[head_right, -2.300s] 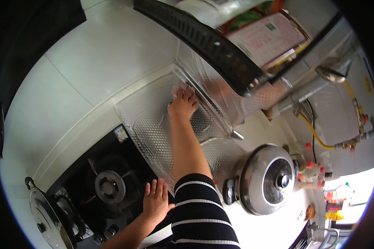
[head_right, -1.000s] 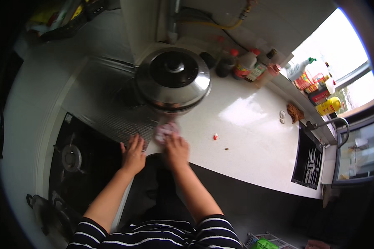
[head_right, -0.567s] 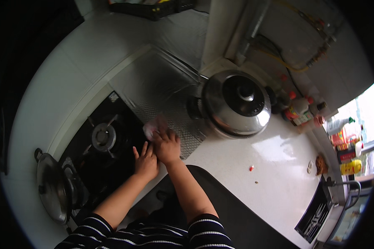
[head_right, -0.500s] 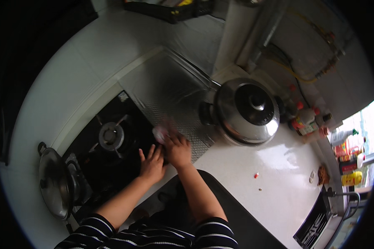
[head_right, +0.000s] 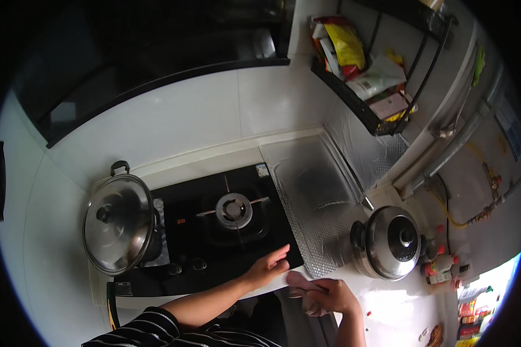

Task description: The person cleans the kitchen using a cloth, wiping the range hood, stove, and countertop. They rinse the cloth in the sink and continue wiping various surfaces, including the backsplash and the area around the sink.

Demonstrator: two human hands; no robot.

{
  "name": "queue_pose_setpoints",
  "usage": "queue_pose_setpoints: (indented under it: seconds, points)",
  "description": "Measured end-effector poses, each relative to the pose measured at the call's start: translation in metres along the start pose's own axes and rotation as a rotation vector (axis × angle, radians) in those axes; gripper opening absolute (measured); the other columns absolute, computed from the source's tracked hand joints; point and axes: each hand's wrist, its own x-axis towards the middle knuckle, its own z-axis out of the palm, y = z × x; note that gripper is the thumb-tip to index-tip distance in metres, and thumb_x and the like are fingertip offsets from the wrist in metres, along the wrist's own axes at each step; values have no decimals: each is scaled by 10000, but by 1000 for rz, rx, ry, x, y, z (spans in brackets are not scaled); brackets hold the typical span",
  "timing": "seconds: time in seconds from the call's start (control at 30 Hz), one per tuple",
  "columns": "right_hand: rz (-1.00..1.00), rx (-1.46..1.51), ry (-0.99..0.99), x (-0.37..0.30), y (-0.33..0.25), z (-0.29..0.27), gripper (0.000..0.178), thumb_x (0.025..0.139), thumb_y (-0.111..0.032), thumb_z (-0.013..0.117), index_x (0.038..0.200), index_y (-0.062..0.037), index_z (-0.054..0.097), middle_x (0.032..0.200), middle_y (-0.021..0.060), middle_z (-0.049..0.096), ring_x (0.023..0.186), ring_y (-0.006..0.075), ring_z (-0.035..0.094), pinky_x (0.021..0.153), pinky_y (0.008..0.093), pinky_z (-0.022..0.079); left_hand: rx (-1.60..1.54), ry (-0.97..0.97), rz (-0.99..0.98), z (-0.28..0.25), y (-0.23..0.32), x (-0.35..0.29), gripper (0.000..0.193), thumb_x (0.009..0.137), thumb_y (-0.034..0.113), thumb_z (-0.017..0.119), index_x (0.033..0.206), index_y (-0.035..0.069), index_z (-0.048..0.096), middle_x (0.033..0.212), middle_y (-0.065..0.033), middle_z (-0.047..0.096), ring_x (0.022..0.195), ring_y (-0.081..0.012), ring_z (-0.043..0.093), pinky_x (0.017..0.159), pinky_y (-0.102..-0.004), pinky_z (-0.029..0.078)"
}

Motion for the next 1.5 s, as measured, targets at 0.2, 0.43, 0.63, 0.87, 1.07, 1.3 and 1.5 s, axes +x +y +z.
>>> queue_pose_setpoints:
  seconds: [0.2,0.43,0.63,0.87,1.07,1.3,1.5]
  points:
    - [-211,466,477,99,-92,-10,433,814,-214,760,1189,-32,643,995,126,673,926,160,623,790,297,497,-1065,-303,-137,-28,86,-5,827,881,708,429,1439,99,401,1417,-134,477,1295,-298,472,1042,-541,396]
    - [-622,326,600,168,-134,55,547,776,-165,752,1282,-55,574,1355,267,459,1312,415,411,1083,431,343,-709,-198,108,-57,153,11,1220,650,948,266,1545,131,131,1567,-98,237,1422,-264,260,1163,-477,189]
    - [-917,702,850,315,-262,-46,414,948,-177,602,1307,7,508,1236,150,586,1162,253,546,1028,358,395,-32,243,222,-122,222,-15,993,802,849,104,1549,211,-36,1617,-148,7,1484,-320,-43,1106,-615,-88]
    - [-784,171,1567,454,-439,-169,574,938,-418,572,1453,-212,426,1517,330,142,1416,487,106,1149,547,122,773,908,319,-234,308,-84,687,1028,487,294,1522,28,157,1536,-212,289,1439,-299,260,1165,-362,196]
    - [-1231,-327,1044,391,-587,63,587,817,-312,656,1378,-314,486,1515,217,278,1405,445,212,1058,672,215,669,1220,387,-280,329,-117,632,1037,427,303,1490,-13,259,1532,-193,309,1439,-281,260,1172,-370,172]
    - [-1353,-794,1023,420,-526,-19,516,793,-272,666,1298,-320,572,1561,77,244,1370,388,293,1071,631,250,853,1120,377,-316,310,-151,579,1027,293,357,1471,-66,258,1521,-236,303,1435,-308,263,1170,-377,176]
    - [-895,-244,1709,451,-463,-150,719,823,-362,589,1491,-261,342,1541,294,126,1417,500,133,1097,639,178,1103,1137,393,-344,314,-195,575,983,198,394,1462,-86,248,1525,-267,261,1433,-390,234,1171,-425,174]
